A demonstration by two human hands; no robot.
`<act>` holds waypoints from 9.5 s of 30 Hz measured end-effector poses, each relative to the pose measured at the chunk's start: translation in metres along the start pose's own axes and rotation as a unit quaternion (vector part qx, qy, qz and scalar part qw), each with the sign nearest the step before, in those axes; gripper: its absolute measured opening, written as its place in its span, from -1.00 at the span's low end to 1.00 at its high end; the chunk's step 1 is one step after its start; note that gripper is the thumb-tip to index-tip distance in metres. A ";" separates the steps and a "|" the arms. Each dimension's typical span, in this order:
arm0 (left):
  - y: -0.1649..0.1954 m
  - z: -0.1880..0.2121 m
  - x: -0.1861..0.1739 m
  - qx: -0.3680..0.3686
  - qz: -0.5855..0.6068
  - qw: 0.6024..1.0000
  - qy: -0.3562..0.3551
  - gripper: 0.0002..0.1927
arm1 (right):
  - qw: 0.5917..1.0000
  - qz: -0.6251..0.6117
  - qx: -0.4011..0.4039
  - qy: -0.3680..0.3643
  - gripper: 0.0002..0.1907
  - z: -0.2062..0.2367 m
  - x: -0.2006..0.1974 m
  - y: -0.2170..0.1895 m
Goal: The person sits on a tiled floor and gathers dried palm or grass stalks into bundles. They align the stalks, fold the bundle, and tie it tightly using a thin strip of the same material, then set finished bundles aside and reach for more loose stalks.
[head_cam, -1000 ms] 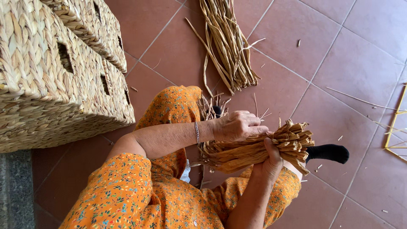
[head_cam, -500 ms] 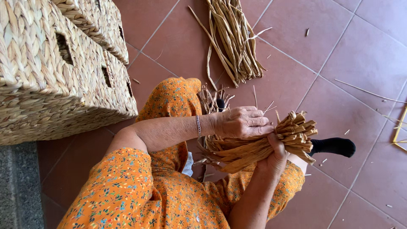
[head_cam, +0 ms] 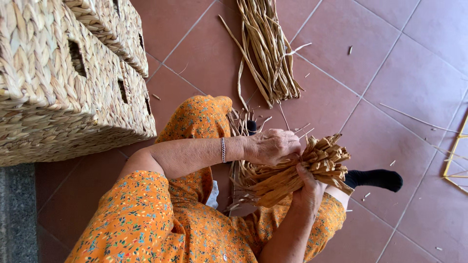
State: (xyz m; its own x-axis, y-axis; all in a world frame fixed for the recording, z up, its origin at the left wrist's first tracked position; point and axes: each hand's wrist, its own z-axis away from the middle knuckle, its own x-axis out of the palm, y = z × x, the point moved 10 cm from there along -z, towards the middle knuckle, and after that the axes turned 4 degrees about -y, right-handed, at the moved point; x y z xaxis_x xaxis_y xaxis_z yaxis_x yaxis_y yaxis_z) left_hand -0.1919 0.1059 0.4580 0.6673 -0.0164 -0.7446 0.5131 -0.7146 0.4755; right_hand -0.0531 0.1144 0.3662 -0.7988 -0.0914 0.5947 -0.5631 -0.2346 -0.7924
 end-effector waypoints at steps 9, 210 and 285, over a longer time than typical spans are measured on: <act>-0.029 0.039 0.106 -0.343 0.756 0.536 -0.154 -0.62 | 0.999 0.024 -0.014 -0.034 -0.45 0.012 0.011 -0.006; 0.027 0.048 0.136 -0.240 0.609 0.754 -0.058 0.60 | 0.977 0.063 -0.142 0.147 -0.28 0.045 -0.049 -0.007; 0.177 0.056 -0.040 -0.212 0.462 0.855 0.104 -0.81 | 0.969 0.203 -0.126 -0.065 -0.19 0.200 0.063 0.029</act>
State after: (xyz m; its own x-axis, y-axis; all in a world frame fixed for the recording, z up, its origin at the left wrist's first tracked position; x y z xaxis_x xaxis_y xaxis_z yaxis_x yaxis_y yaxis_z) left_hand -0.1579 -0.0586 0.5454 0.9526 -0.2799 0.1195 -0.1651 -0.1455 0.9755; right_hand -0.0773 -0.0913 0.4081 -0.9410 -0.2520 0.2257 -0.2549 0.0895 -0.9628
